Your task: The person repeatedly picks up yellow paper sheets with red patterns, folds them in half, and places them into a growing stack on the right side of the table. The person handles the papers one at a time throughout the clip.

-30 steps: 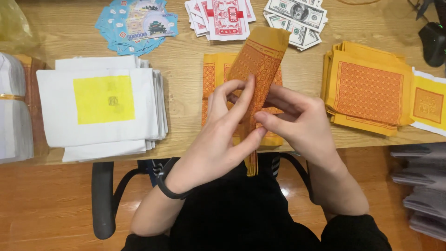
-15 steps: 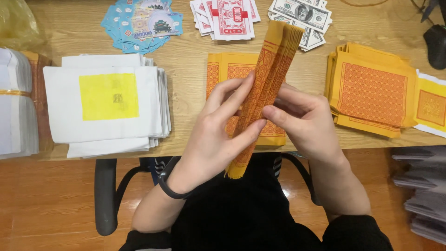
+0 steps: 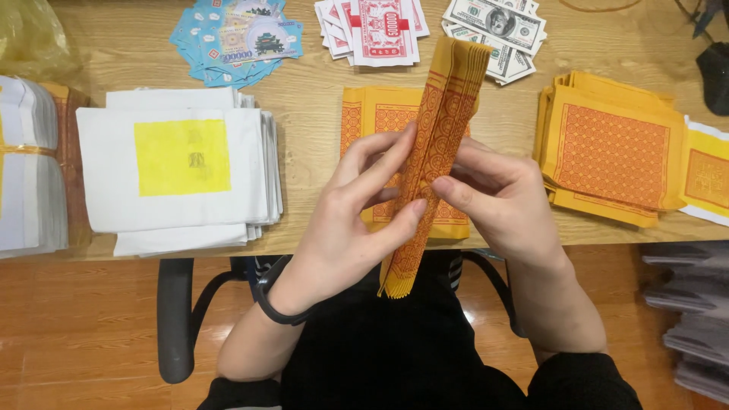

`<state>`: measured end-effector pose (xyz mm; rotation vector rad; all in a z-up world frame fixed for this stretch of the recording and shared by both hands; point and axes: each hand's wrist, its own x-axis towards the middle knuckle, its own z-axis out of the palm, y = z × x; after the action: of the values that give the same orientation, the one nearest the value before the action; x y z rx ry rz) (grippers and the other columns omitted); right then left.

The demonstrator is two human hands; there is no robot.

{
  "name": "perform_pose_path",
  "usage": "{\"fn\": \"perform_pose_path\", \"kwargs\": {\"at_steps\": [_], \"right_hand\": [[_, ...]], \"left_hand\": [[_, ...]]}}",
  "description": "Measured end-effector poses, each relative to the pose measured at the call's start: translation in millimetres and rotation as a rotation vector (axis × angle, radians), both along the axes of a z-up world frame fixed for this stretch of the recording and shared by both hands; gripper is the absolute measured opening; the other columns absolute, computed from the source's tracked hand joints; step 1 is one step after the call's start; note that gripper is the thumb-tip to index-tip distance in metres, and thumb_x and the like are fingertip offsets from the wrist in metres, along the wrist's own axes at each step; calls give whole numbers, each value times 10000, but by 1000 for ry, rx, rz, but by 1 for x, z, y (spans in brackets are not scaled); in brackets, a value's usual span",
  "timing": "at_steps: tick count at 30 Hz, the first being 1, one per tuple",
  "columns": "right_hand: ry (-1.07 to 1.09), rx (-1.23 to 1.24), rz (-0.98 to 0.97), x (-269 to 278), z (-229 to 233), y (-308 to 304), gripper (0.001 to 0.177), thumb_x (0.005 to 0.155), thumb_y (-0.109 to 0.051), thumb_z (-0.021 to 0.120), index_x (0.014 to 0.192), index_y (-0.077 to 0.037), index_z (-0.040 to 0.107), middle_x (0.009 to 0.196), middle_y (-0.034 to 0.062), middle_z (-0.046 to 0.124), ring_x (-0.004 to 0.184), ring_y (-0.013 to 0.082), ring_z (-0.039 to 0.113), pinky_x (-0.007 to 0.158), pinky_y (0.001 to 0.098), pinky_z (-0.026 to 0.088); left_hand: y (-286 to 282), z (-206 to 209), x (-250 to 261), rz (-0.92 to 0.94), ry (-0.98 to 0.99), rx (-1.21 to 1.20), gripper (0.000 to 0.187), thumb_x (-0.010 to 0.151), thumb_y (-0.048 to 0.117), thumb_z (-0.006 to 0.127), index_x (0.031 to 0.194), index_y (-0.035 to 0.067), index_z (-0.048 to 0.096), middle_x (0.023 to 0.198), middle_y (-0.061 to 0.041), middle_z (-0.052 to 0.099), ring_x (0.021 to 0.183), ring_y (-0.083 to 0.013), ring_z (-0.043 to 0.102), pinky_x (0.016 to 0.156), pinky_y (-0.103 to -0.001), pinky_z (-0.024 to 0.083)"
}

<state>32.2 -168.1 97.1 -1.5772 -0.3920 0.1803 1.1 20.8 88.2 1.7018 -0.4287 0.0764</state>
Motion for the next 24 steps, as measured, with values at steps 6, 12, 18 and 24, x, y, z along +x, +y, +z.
{"fn": "perform_pose_path", "kwargs": {"at_steps": [6,12,18,24], "right_hand": [[-62,26,52,0,0,-2,372,905,-105,602,1220,90,567,1346,207,557,1283,274,536,1120,372,459],[-88,-29,20,0,1,-1,358,902,-109,604,1201,89,585,1313,198,579,1262,258,547,1104,351,461],[-101,-55,23,-1,4,0,358,904,-119,601,1198,84,589,1309,197,583,1257,265,553,1100,353,458],[-90,-84,6,0,2,-2,371,882,-154,634,1174,76,619,1187,147,635,1139,204,596,1008,305,500]], "left_hand": [[0,1,-1,-15,19,-40,551,942,157,620,1448,137,405,1365,-84,430,1309,-161,465,947,-270,576],[-2,2,-2,-10,62,-50,552,938,172,615,1449,154,409,1339,-65,436,1282,-137,468,935,-259,566],[-1,0,-2,-11,41,-46,567,935,195,634,1450,164,399,1365,-80,443,1301,-149,468,935,-272,579],[-3,1,-1,-17,36,-143,490,948,44,561,1420,62,429,1355,-116,443,1264,-168,484,892,-243,600]]}}
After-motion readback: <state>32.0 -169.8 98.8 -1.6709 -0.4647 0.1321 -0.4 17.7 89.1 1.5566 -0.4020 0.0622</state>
